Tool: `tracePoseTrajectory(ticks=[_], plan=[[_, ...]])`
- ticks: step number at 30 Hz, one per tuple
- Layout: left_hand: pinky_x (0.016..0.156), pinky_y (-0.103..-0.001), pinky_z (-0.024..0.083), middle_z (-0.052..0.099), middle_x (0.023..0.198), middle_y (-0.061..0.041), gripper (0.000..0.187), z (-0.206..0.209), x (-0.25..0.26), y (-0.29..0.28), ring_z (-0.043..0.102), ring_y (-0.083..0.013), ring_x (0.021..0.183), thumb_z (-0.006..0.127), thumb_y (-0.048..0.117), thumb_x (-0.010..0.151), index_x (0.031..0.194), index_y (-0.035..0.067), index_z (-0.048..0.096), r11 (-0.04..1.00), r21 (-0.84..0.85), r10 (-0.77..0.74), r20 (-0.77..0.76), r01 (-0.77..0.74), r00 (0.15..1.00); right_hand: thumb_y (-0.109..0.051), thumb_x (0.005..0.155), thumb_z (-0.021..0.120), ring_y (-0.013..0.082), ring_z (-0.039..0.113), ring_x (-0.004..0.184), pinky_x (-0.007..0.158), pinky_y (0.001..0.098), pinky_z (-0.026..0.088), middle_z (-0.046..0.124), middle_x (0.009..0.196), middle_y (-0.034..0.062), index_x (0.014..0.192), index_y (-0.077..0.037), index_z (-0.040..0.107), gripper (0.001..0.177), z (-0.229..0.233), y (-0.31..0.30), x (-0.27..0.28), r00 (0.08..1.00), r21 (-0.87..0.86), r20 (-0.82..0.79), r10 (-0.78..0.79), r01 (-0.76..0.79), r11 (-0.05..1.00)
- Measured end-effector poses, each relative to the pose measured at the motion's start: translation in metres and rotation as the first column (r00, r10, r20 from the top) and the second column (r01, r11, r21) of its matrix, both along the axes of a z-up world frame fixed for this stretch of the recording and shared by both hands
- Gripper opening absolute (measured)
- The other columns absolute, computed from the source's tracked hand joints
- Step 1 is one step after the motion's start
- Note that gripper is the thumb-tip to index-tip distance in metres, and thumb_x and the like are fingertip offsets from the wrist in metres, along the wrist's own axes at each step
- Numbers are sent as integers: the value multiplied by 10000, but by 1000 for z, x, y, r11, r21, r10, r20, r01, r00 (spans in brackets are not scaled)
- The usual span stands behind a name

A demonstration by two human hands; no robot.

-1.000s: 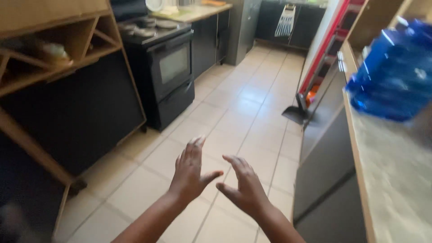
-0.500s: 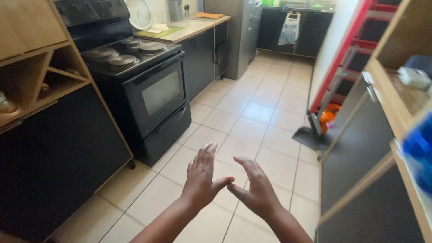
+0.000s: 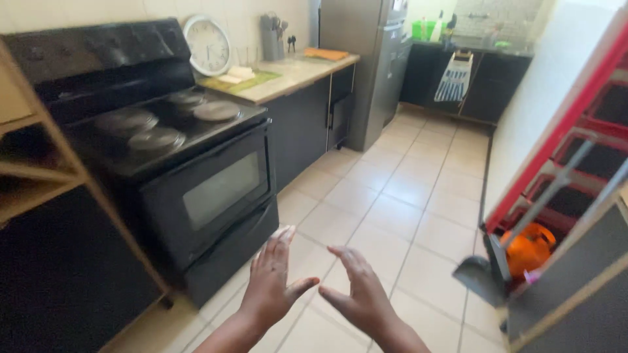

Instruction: Folding napkins and placing glasses on a dining table.

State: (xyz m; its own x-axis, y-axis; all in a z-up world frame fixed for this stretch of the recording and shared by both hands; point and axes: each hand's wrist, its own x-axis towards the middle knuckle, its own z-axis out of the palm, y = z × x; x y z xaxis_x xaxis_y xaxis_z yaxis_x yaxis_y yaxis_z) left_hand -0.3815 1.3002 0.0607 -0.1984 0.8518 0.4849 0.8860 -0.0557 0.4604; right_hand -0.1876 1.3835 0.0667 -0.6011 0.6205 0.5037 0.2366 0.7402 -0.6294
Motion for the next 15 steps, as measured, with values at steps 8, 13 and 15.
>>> tracePoseTrajectory(ticks=[8, 13, 15], plan=[[1117, -524, 280, 349, 1545, -199, 1065, -15, -116, 239, 324, -376, 1435, 816, 519, 776, 1530, 20, 254, 988, 151, -25, -24, 28, 999, -262, 767, 807, 374, 526, 1322, 1091, 443, 407, 574, 1401, 207, 1385, -19, 525, 721, 4, 222, -97, 998, 20, 62, -28, 27, 999], [1135, -517, 266, 334, 1552, -189, 1063, 7, -156, 364, 310, -364, 1448, 830, 501, 773, 1532, 33, 251, 999, 32, -30, 64, 28, 998, -266, 788, 791, 355, 533, 1333, 1107, 433, 405, 583, 1394, 200, 1367, -6, 536, 684, 17, 341, -137, 997, 20, 68, -46, 45, 999], [1136, -515, 268, 334, 1555, -190, 1060, 19, -169, 415, 305, -369, 1450, 830, 502, 777, 1532, 31, 255, 997, 49, -55, 51, 52, 997, -273, 771, 789, 351, 528, 1331, 1099, 425, 412, 588, 1386, 188, 1380, -18, 531, 709, 28, 389, -150, 994, -7, 72, -77, 77, 997]])
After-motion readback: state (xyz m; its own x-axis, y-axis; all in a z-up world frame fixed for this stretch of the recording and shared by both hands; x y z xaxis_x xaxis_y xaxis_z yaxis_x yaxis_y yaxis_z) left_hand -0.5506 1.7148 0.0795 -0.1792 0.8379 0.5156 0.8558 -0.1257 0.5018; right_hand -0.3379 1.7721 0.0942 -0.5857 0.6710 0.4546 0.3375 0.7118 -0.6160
